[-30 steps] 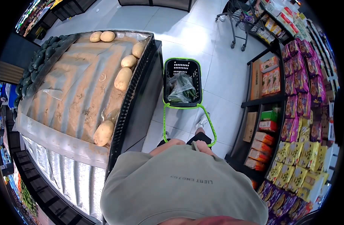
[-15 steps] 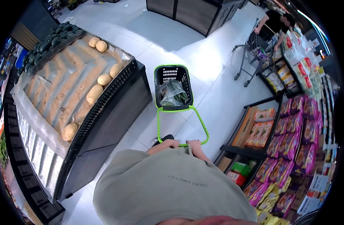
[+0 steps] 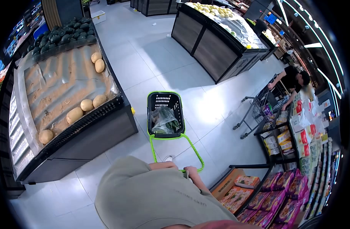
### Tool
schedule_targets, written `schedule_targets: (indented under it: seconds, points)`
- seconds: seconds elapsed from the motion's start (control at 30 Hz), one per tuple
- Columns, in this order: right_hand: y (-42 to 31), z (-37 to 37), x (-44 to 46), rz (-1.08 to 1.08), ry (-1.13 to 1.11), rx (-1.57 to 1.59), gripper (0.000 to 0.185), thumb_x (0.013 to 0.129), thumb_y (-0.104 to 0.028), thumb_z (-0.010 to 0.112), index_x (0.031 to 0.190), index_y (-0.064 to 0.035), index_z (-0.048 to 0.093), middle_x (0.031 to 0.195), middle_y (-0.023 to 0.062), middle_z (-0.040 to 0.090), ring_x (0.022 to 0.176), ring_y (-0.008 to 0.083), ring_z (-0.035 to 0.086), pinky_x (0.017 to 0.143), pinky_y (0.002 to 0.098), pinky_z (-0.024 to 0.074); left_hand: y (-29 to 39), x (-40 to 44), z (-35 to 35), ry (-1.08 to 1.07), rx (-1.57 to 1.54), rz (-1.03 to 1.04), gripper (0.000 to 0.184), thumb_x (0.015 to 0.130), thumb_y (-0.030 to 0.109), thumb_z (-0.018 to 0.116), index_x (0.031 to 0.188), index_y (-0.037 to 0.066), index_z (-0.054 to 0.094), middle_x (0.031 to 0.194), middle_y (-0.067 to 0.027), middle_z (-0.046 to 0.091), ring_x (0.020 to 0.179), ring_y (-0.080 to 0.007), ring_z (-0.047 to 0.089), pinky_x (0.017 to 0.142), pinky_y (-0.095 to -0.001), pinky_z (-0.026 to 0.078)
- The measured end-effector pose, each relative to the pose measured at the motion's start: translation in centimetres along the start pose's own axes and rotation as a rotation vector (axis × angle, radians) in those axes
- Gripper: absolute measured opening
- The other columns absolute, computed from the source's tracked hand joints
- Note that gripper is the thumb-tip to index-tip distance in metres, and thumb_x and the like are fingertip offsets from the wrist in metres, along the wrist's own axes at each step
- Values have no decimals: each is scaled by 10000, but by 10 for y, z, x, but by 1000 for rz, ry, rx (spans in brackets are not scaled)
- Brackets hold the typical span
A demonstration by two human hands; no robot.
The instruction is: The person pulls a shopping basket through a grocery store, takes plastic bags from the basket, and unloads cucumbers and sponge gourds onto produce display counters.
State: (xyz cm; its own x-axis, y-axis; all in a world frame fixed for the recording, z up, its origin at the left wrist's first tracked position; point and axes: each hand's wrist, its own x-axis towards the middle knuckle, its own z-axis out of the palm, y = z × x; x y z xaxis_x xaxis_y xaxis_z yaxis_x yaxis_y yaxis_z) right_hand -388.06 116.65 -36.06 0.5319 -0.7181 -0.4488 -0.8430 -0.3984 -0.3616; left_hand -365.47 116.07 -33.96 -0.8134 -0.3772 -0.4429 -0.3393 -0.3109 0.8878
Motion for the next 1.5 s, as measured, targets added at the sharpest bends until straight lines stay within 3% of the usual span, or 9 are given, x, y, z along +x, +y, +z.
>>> schedule_targets:
  seconds: [0.47, 0.77, 0.87, 1.07, 1.13, 1.27, 1.37, 1.43, 1.5]
  points:
    - [55, -103, 131, -238, -136, -109, 186, 784, -254, 499, 824, -116, 616, 804, 124, 634, 729, 309, 632, 598, 421, 501, 71, 10, -78, 486, -242, 259, 352, 806, 384, 614, 733, 46, 552, 764, -31, 521, 777, -100, 480, 701, -279, 371]
    - [108, -136, 272, -439, -127, -238, 199, 785, -258, 465, 852, -135, 606, 724, 128, 623, 681, 302, 628, 569, 428, 484, 113, 24, -199, 498, -331, 37, 383, 811, 336, 605, 1055, 44, 563, 1067, -64, 561, 1008, -135, 492, 889, -314, 359]
    - [101, -182, 322, -464, -115, -203, 216, 798, -268, 451, 875, -139, 606, 740, 132, 625, 692, 308, 625, 573, 426, 482, 77, 32, -255, 468, -190, 484, 258, 855, 252, 537, 1018, 57, 576, 958, -17, 556, 934, -80, 481, 778, -280, 379]
    - [94, -265, 407, -457, -107, -96, 253, 799, -312, 460, 863, -110, 597, 775, 148, 626, 725, 333, 614, 606, 457, 471, 162, 37, -345, 710, -242, 255, 282, 844, 304, 509, 993, 79, 592, 1004, -56, 593, 981, -145, 536, 808, -321, 408]
    - [82, -302, 429, -453, -99, -133, 240, 774, -308, 485, 850, -115, 606, 778, 144, 628, 735, 319, 618, 612, 442, 477, 75, 84, -406, 653, 398, -374, 309, 777, 329, 549, 973, 97, 606, 968, -123, 617, 929, -252, 590, 759, -384, 446]
    - [73, -347, 488, -443, -161, -218, 235, 730, -307, 530, 848, -120, 611, 789, 134, 632, 758, 307, 621, 639, 425, 486, 150, 73, -462, 654, 444, -630, 359, 718, 347, 576, 982, 106, 612, 954, -164, 610, 894, -331, 583, 725, -435, 454]
    - [75, -365, 535, -418, -220, -273, 240, 701, -304, 549, 866, -144, 618, 815, 121, 637, 788, 303, 621, 666, 425, 488, 134, 66, -502, 683, 451, -542, 364, 720, 363, 582, 968, 98, 610, 949, -147, 617, 889, -312, 588, 735, -420, 450]
    - [79, -381, 552, -404, -251, -280, 236, 704, -299, 551, 889, -172, 624, 824, 117, 636, 798, 304, 619, 673, 428, 488, 108, 60, -526, 621, 121, 387, 335, 733, 346, 578, 952, 93, 608, 928, -137, 621, 875, -305, 590, 742, -409, 449]
    - [91, -377, 575, -370, -285, -260, 247, 727, -312, 532, 905, -167, 625, 849, 117, 639, 813, 304, 620, 680, 423, 491, 104, 52, -557, 559, 19, 550, 334, 735, 345, 578, 952, 93, 608, 926, -137, 621, 874, -305, 590, 743, -408, 449]
